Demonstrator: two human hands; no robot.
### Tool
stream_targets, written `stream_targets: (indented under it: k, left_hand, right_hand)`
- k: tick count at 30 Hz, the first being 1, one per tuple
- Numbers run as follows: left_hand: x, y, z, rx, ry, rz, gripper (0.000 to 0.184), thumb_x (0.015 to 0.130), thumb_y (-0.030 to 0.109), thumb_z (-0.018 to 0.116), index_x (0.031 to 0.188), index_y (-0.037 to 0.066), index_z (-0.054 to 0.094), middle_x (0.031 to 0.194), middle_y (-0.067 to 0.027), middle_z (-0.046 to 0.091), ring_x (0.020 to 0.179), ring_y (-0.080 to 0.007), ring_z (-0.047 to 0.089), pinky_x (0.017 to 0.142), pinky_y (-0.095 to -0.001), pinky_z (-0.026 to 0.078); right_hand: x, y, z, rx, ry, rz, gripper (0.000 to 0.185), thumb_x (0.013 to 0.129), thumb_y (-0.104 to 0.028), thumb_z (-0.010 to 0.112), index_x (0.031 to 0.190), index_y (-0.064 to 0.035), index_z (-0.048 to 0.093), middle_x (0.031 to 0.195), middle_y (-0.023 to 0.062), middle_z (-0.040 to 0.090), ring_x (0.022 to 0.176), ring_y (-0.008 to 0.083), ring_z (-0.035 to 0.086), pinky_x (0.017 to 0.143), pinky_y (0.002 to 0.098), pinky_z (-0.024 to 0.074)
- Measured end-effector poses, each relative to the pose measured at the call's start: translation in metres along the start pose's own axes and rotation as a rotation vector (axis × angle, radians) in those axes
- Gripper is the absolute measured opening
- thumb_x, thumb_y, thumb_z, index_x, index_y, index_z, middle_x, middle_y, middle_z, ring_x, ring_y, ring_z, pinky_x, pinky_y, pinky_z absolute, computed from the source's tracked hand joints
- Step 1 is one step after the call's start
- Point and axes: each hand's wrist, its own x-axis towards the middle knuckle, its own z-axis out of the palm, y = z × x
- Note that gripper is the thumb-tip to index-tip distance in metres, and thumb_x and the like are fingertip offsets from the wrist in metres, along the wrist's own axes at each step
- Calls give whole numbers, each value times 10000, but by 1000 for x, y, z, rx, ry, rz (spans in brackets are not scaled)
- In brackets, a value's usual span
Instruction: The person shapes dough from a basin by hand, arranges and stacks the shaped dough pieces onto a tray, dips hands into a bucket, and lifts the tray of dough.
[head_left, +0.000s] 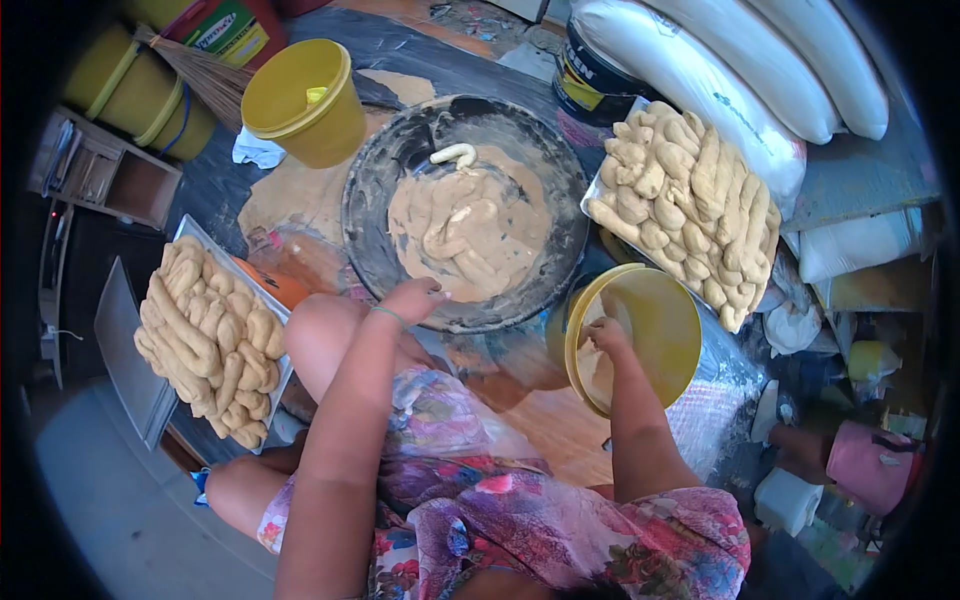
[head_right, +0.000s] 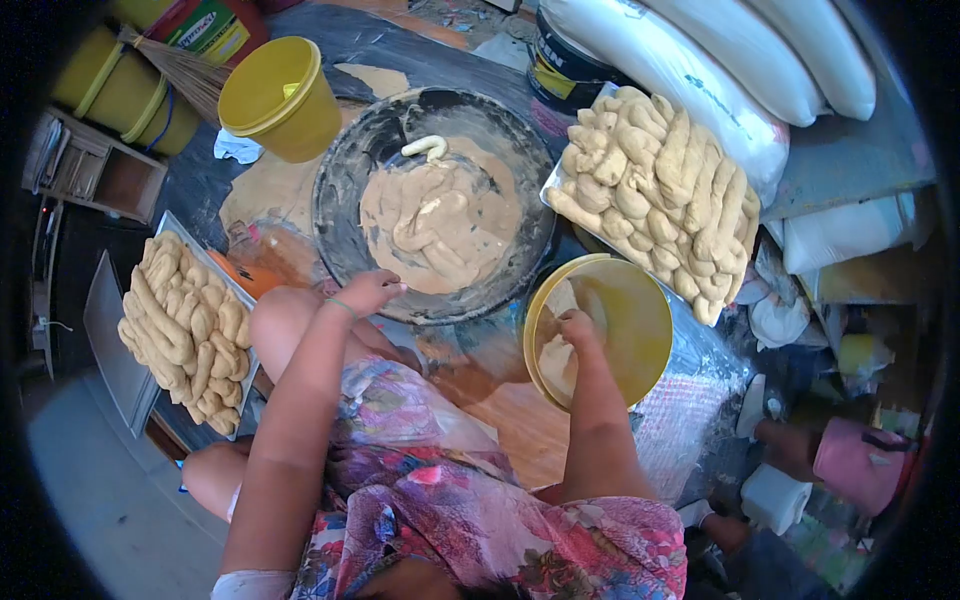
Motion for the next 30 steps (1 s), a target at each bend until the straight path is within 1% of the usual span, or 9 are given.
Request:
stream_targets:
  k: [2, 4, 7, 15, 18, 21, 24, 27, 30]
  left_hand:
    - [2, -3, 1, 30, 13, 30, 503, 865, 431, 558, 1112, -4, 610, 1080, -210, 624, 1035, -350, 582, 884, -390, 445]
    - [-1, 5, -5, 20, -40, -30, 528, 851, 440, 571, 1144, 2, 598, 1141, -221, 598, 1083, -344, 564, 926, -391, 428]
    - [0, 14, -9, 24, -66, -67, 539, 847, 443, 570, 1163, 7, 591, 1159, -223, 592, 1097, -338, 561, 937, -391, 424]
    - [2, 10, -8, 9, -100, -57, 560, 862, 491, 533, 1147, 12, 589, 1123, -236, 597, 1063, -372, 562, 914, -405, 432]
    - [5, 9, -3, 69, -64, -32, 559, 860, 465, 536, 1180, 9, 580, 1100, -216, 616, 1027, -335, 593, 889, -390, 451]
    - [7, 9, -2, 68, -69, -7, 552, 860, 459, 539, 1171, 5, 584, 1091, -219, 618, 1020, -332, 597, 883, -389, 455]
    - [4, 12, -3, 45, -85, -10, 552, 857, 454, 547, 1169, 1, 584, 1100, -225, 614, 1028, -330, 595, 888, -388, 453]
    - [1, 14, -5, -8, -115, -33, 555, 855, 453, 553, 1171, -3, 582, 1112, -228, 610, 1034, -330, 595, 892, -388, 452]
    - [-4, 15, -8, 29, -120, 3, 564, 855, 456, 554, 1180, -5, 575, 1131, -234, 602, 1051, -336, 586, 903, -389, 445]
  right_hand:
    - [7, -8, 3, -215, 65, 32, 359, 828, -170, 627, 1109, 48, 585, 830, 89, 644, 671, 206, 633, 589, 323, 528]
    - [20, 3, 16, -299, 16, 26, 357, 835, -195, 615, 1105, 37, 588, 842, 89, 647, 684, 207, 636, 593, 331, 531]
    - [42, 26, 37, -213, -138, -13, 356, 847, -231, 596, 1099, 20, 593, 859, 90, 651, 703, 209, 641, 600, 343, 536]
    - [73, 44, 62, 717, -650, 210, 372, 877, -328, 545, 1083, -24, 605, 905, 92, 662, 755, 212, 653, 616, 376, 547]
    - [32, 11, 47, 769, -335, 252, 297, 903, -278, 497, 1082, -59, 591, 964, 94, 645, 841, 219, 644, 655, 377, 556]
    - [-13, -13, 21, 1100, -512, -13, 247, 901, -255, 508, 1033, -67, 600, 986, 100, 639, 868, 230, 638, 680, 373, 558]
    - [-30, -10, -1, 1298, -108, 52, 206, 894, -217, 517, 1010, -71, 604, 908, 80, 640, 784, 225, 635, 663, 373, 554]
    - [-35, 8, -24, 1573, -7, -103, 165, 892, -203, 519, 949, -70, 598, 824, 76, 625, 706, 236, 616, 658, 378, 553]
    - [-63, -7, -35, 1826, -23, -217, 158, 897, -208, 502, 885, -74, 584, 763, 79, 605, 644, 231, 592, 638, 370, 551]
